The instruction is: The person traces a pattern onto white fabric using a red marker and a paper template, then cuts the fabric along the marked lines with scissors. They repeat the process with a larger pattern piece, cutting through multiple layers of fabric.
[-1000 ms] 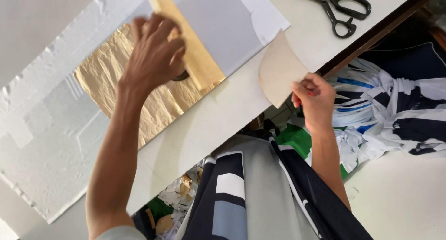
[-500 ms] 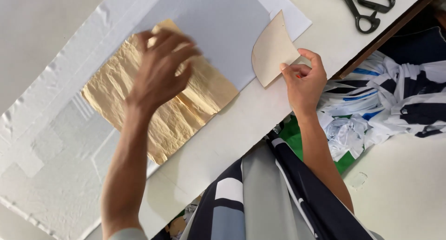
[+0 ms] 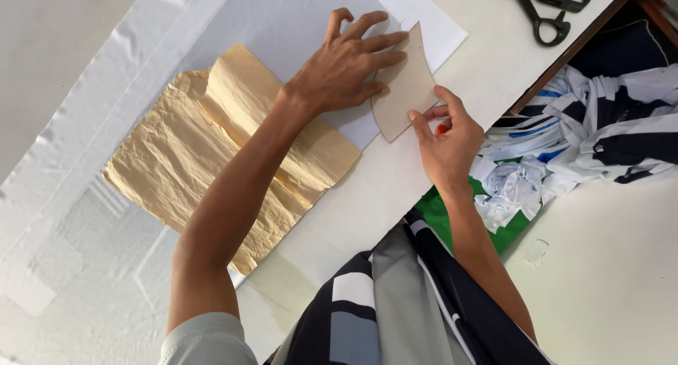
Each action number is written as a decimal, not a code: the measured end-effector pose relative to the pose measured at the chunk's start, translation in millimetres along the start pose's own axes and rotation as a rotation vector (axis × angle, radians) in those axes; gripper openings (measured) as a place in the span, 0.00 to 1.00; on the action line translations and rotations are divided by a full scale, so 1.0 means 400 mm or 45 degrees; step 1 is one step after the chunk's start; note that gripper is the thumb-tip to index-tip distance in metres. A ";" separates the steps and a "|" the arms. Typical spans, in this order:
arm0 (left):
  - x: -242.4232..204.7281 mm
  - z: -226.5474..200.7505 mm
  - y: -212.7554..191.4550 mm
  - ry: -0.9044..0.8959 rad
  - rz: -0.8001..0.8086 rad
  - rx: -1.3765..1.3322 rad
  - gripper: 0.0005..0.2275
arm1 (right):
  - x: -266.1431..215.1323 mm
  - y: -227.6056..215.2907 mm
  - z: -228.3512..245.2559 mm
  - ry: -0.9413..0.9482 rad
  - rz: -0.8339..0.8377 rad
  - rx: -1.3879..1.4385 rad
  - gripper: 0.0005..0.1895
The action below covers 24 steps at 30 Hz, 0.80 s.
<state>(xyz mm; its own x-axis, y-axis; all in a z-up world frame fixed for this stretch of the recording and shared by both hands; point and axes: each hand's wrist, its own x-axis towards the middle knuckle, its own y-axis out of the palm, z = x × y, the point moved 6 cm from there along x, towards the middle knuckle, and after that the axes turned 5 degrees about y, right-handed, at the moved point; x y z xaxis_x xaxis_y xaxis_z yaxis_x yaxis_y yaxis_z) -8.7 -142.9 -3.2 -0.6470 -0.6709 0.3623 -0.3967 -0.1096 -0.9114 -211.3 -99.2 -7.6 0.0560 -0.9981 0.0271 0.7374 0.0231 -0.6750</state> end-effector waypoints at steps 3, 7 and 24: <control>-0.012 -0.006 0.000 0.006 0.016 0.001 0.18 | -0.007 -0.001 0.005 -0.026 -0.013 0.042 0.21; -0.027 -0.010 -0.002 0.016 -0.011 -0.002 0.19 | -0.015 0.001 -0.003 -0.158 -0.042 0.089 0.22; -0.045 -0.016 -0.017 0.002 -0.065 0.091 0.22 | -0.026 0.020 -0.008 -0.433 -0.112 -0.173 0.17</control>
<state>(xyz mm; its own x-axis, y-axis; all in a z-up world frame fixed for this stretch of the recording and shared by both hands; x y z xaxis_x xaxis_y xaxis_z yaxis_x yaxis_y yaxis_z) 1.2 -125.4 -2.4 -0.6281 -0.6620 0.4090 -0.3817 -0.1959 -0.9033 -208.2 -88.6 -15.4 0.2332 -0.9192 0.3172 0.6549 -0.0926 -0.7500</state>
